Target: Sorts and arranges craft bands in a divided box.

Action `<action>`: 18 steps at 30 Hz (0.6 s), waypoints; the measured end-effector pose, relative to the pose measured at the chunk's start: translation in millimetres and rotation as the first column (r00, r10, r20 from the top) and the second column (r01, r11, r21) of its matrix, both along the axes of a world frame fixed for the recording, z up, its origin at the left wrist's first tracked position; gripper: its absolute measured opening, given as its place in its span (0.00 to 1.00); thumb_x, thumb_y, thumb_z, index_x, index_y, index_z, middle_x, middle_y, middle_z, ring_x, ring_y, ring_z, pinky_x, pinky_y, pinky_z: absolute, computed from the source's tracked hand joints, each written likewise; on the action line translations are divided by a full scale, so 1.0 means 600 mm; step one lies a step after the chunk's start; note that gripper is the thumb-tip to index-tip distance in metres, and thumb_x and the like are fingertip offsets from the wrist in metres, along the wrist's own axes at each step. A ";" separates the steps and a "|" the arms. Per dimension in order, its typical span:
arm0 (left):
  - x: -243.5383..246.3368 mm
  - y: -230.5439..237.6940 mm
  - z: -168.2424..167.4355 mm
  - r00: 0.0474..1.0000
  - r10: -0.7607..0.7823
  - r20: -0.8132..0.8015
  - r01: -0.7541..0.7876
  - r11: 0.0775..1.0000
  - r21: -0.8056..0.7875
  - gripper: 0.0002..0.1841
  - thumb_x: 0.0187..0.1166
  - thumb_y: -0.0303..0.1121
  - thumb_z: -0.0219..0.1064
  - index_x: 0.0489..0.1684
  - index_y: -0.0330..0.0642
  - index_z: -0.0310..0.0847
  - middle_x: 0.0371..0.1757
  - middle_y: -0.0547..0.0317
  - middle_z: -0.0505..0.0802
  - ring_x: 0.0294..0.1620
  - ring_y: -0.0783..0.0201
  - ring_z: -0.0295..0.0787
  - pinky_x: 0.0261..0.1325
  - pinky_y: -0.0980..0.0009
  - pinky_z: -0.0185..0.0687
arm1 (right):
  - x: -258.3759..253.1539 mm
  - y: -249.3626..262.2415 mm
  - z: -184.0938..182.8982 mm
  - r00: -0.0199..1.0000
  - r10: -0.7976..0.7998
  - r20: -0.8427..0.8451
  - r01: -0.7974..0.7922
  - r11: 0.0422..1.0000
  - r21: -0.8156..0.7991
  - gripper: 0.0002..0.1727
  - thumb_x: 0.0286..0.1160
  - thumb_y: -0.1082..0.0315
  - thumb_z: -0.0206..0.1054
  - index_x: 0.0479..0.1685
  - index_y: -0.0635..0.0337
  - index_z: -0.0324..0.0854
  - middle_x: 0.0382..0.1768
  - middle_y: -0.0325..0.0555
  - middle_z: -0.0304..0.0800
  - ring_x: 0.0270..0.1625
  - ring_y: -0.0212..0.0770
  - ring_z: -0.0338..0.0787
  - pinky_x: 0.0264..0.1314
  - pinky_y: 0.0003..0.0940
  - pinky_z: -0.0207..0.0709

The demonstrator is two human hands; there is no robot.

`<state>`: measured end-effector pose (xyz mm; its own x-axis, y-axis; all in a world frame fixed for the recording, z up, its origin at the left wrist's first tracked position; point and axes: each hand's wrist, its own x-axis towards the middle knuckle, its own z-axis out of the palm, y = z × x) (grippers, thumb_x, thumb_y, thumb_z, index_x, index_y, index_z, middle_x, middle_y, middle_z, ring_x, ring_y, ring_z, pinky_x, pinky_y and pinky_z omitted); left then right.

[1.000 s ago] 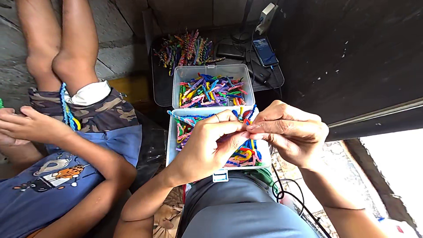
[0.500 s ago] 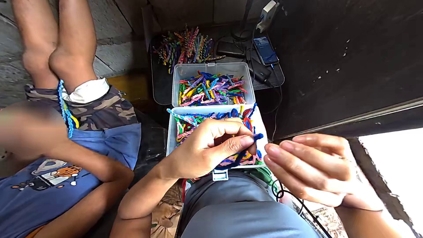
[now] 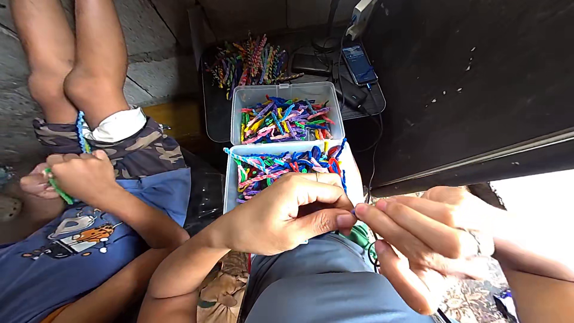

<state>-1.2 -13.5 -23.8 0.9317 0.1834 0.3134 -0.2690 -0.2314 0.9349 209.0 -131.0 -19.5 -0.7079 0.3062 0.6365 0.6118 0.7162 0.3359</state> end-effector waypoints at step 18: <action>-0.001 0.020 0.011 0.904 0.359 0.232 -0.420 0.643 0.641 0.12 0.83 0.29 0.62 0.36 0.35 0.92 0.36 0.58 0.88 0.32 0.79 0.79 0.31 0.87 0.71 | 0.029 0.021 -0.018 0.634 -0.302 -0.712 -0.323 0.733 -0.599 0.16 0.78 0.66 0.71 0.55 0.51 0.67 0.53 0.32 0.89 0.56 0.26 0.90 0.60 0.23 0.86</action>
<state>-1.6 -1.7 -17.4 0.7907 0.2404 0.5631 -0.0701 -0.8781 0.4733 226.6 -118.5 -30.2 -0.1009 0.8262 0.5543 0.3930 0.5450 -0.7407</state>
